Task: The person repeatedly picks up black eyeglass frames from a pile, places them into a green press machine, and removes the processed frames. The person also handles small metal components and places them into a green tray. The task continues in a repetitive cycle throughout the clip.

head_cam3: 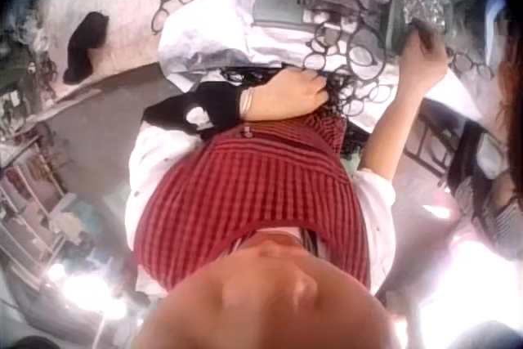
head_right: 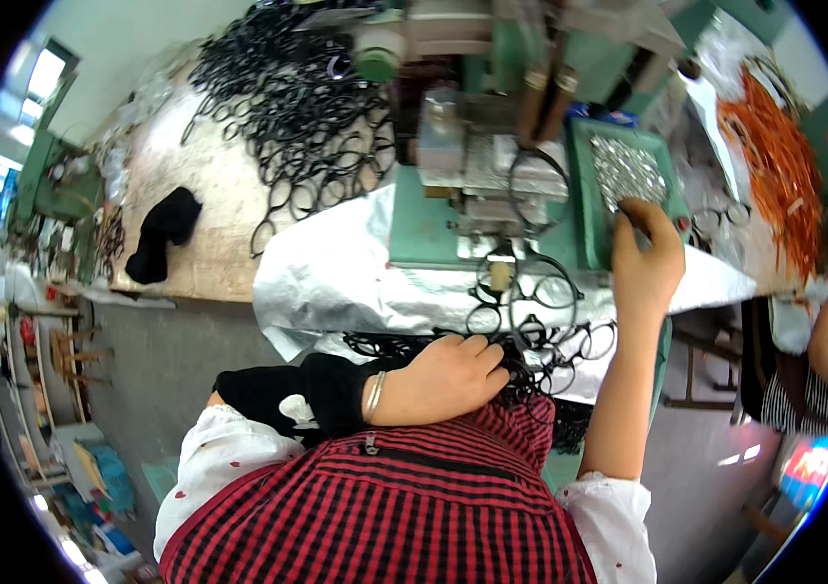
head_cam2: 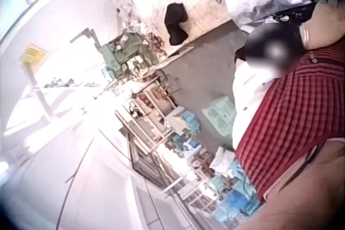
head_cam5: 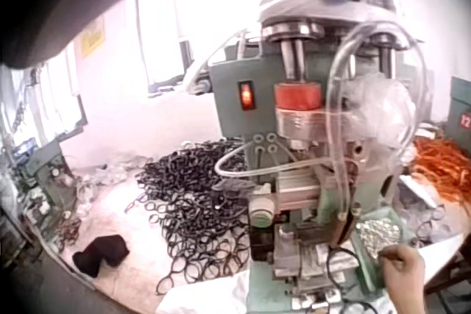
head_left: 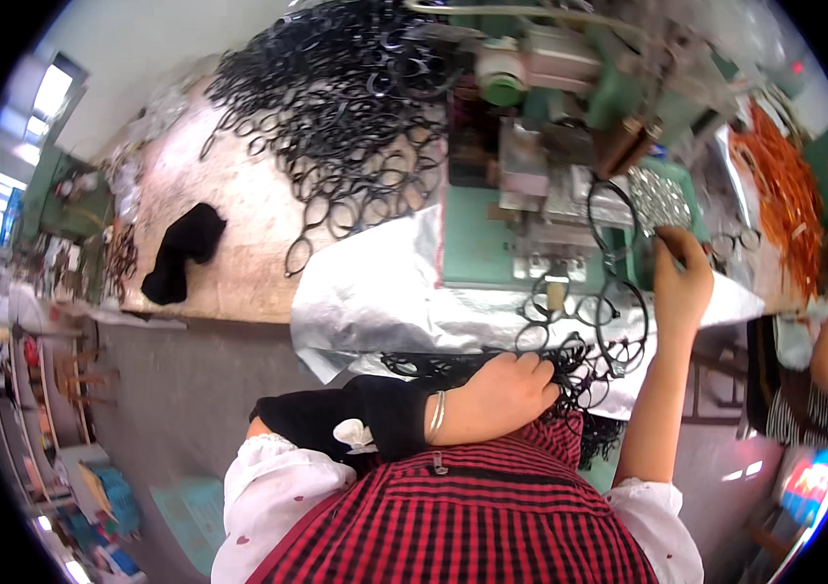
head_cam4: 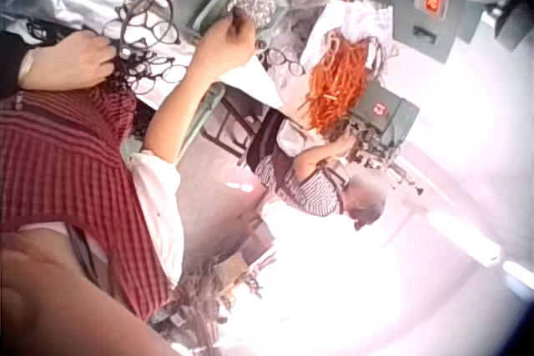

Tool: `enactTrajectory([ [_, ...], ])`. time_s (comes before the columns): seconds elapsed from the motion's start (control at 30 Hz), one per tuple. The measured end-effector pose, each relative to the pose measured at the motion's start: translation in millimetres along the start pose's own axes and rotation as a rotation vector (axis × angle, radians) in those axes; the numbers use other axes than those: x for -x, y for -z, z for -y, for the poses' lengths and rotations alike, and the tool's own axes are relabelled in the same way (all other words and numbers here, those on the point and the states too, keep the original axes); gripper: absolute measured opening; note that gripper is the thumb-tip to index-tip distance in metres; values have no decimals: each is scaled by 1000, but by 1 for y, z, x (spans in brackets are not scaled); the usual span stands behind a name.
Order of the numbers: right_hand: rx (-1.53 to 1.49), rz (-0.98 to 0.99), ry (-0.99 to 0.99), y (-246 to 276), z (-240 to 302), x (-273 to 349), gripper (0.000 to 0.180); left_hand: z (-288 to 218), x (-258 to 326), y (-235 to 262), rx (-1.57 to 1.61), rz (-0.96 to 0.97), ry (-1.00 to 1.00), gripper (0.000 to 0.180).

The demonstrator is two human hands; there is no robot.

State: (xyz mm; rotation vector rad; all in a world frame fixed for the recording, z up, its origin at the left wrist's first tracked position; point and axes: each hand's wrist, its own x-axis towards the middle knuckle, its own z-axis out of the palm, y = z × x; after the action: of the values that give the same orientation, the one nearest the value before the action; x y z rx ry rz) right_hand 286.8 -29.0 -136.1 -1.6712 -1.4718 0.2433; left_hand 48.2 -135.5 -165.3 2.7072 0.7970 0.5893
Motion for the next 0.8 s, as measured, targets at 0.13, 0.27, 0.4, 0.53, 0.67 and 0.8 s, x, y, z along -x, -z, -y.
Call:
enactTrajectory([
  [0.13, -159, -28, -72, 4, -16, -3, 15, 13, 3, 99, 81, 55, 315, 13],
  [0.27, -274, -48, -108, 3, -29, -12, 18, 115, -16, 177, -268, -486, 615, 10],
  [0.4, -249, -10, -133, -16, -7, -17, 14, 269, 9, 140, -658, -468, 923, 21],
  [0.53, -208, -161, -45, 8, -38, 9, 12, 271, 30, 100, -564, -317, 1020, 26],
  [0.67, -551, -179, -202, 25, -29, 21, 13, 222, 30, 107, -400, -393, 900, 24],
  [0.8, -593, -31, -57, 19, 43, -1, 14, 193, 3, 123, 102, -742, 770, 16],
])
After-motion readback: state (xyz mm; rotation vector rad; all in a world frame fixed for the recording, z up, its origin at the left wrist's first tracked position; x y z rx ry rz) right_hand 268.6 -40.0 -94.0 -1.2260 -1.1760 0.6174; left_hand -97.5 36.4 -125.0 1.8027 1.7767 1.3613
